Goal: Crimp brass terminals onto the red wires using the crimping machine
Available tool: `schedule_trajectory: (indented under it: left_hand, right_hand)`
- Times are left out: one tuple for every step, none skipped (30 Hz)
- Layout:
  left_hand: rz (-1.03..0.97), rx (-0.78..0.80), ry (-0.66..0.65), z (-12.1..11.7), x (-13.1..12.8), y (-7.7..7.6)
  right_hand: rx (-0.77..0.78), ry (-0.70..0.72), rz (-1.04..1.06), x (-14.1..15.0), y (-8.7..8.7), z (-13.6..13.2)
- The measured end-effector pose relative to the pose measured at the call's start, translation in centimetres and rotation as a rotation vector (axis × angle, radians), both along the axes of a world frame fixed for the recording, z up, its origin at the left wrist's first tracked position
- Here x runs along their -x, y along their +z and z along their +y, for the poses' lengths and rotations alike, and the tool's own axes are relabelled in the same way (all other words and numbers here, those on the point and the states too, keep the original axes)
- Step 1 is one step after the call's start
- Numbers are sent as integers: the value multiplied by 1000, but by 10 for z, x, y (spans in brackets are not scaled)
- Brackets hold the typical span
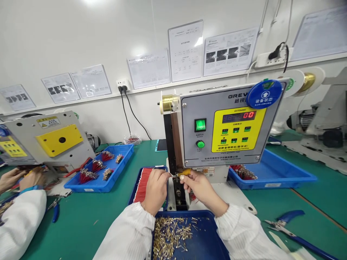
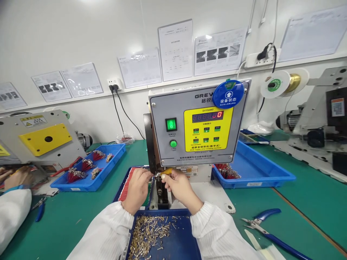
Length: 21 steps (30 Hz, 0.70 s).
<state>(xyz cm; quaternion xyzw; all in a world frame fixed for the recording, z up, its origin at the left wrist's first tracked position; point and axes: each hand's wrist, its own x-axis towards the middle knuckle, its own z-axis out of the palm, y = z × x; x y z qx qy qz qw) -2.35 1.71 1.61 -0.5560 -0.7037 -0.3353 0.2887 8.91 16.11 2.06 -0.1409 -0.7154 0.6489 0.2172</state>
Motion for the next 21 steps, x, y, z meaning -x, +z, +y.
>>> schedule_trajectory:
  left_hand:
    - [1,-1,-1,0,0,0]
    - [2,-1,-2,0,0,0]
    - [2,-1,-2,0,0,0]
    - [3,0,2,0,0,-1]
    - [5,-2,8,0,0,-1]
    - [8,-7,16,0,-1,0]
    - [12,-16,24,0,-1,0]
    - [16,-27,32,-1,-2,1]
    - [18,-37,34,-1,-3,1]
    - [18,-44,31,-2,-4,2]
    - [16,-48,23,-2,-4,4]
    - [11,-52,13,-2,-4,4]
    - [4,-54,3,-2,-4,5]
    - [-6,-56,-5,-2,-3,5]
    - [-15,-55,-10,-1,-2,5]
    - [-22,-53,-13,0,-2,4]
    - [-27,-54,-14,0,-1,2]
    - [-28,-57,-13,1,-2,1]
    - [-25,-62,-12,1,-3,-1]
    - [-17,-81,0,2,-5,-3]
    - [-5,-95,13,2,-8,-4]
  right_hand:
    - [-3,1,-1,0,-1,0]
    - [-7,2,0,0,-1,1]
    - [-10,4,1,0,-2,1]
    - [-14,3,1,0,-2,2]
    - [-15,1,-2,0,-3,2]
    - [-13,-2,-6,0,-3,3]
    - [-12,-3,-8,0,-3,3]
    - [-9,-4,-8,0,-3,3]
    - [-6,-3,-5,0,-3,3]
    - [-4,-2,-1,1,-3,2]
    - [-2,-4,3,2,-2,1]
    - [-3,-11,6,2,-1,1]
    - [-4,-23,7,3,0,0]
    - [-5,-34,8,4,0,-1]
    - [-5,-47,9,3,1,-1]
    - [-4,-57,10,1,1,-1]
    - [-5,-63,9,-1,1,-1]
    - [-7,-72,6,-5,0,-2]
    - [-17,-65,-4,-9,0,-2]
    - [-35,-71,-20,-11,-2,-3]
    - [-57,-79,-39,-11,-4,-4]
